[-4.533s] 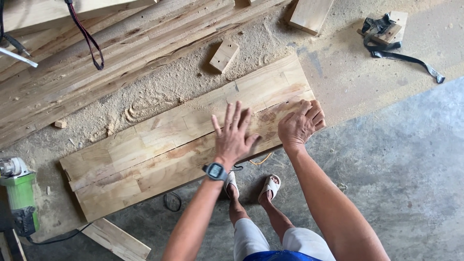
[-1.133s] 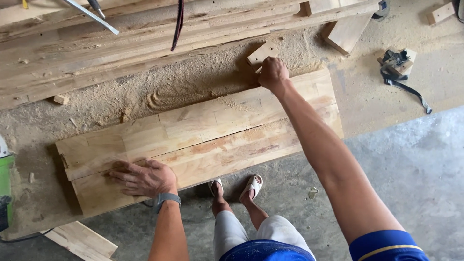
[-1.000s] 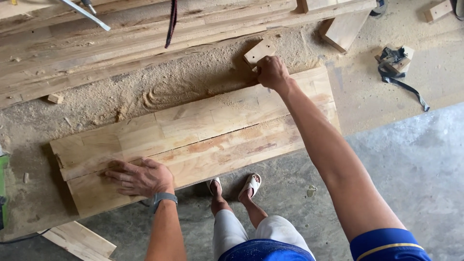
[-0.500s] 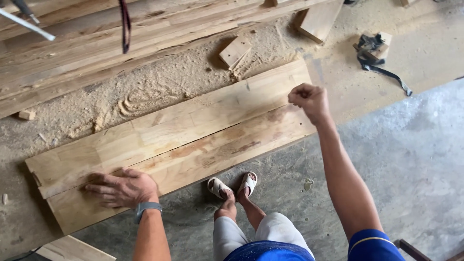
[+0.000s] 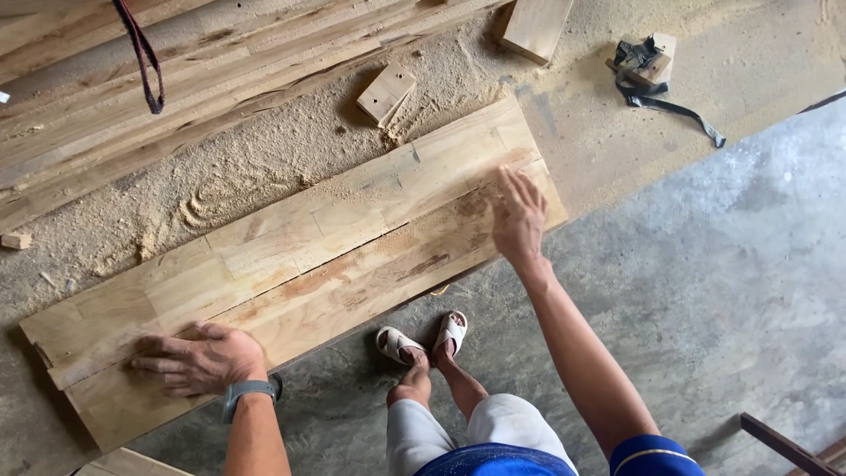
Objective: The person uses a handheld electric sander to smooth a long wooden plank on a workbench. They move the sander back and forth along the plank's length, then set the tool down and wipe the plank's surface with their hands to remove dust.
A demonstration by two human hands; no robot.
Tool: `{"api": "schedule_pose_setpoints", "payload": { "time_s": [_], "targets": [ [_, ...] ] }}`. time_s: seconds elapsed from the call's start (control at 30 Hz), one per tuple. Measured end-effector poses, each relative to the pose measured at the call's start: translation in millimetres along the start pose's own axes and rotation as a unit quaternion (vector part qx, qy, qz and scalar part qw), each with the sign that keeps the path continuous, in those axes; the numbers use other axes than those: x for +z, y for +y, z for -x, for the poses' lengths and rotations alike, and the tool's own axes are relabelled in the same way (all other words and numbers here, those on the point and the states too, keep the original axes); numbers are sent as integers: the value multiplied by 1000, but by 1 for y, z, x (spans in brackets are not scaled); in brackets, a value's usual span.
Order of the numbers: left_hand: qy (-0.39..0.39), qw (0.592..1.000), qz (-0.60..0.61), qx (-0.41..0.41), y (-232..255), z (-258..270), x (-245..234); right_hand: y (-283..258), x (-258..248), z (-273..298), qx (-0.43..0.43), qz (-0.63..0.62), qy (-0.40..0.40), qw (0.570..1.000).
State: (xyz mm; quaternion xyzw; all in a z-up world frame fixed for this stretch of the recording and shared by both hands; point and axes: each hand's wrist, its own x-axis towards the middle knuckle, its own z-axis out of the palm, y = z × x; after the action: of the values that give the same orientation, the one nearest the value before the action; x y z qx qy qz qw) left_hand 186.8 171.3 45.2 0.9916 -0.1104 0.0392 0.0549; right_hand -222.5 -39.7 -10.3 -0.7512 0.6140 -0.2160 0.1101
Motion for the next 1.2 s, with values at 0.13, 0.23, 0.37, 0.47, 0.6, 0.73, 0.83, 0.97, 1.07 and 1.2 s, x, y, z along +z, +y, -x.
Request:
{"api": "schedule_pose_setpoints", "payload": {
  "time_s": [0.13, 0.23, 0.37, 0.47, 0.6, 0.73, 0.83, 0.97, 1.07, 1.2],
  "targets": [
    [12, 1000, 18, 10, -1, 0, -1, -32, -7, 11, 17, 9, -81, 997],
    [-7, 1000, 16, -2, 2, 0, -4, -42, -7, 12, 8, 6, -98, 995],
    [-17, 999, 41, -7, 2, 1, -6, -51, -16, 16, -25, -33, -139, 989],
    [-13, 999, 47, -7, 0, -1, -1, -42, -14, 13, 32, -5, -139, 990],
    [-23, 999, 39, -10, -1, -1, -2, -40, -3, 18, 60, 62, -136, 987],
    [-14, 999, 44, -6, 1, -1, -5, -47, 4, 38, 35, 101, -46, 993],
    [-21, 999, 37, -8, 2, 0, -7, -71, -4, 35, 197, 50, -109, 973],
    [-21, 999, 33, -11, 2, -1, -5, -82, 1, 22, 187, 55, -131, 972],
    [-19, 999, 29, -10, 1, 0, -6, -77, 6, 22, 172, 61, -116, 976],
    [-27, 999, 25, -13, 2, -1, -6, -71, -15, 12, 210, 38, -122, 969]
  ]
}}
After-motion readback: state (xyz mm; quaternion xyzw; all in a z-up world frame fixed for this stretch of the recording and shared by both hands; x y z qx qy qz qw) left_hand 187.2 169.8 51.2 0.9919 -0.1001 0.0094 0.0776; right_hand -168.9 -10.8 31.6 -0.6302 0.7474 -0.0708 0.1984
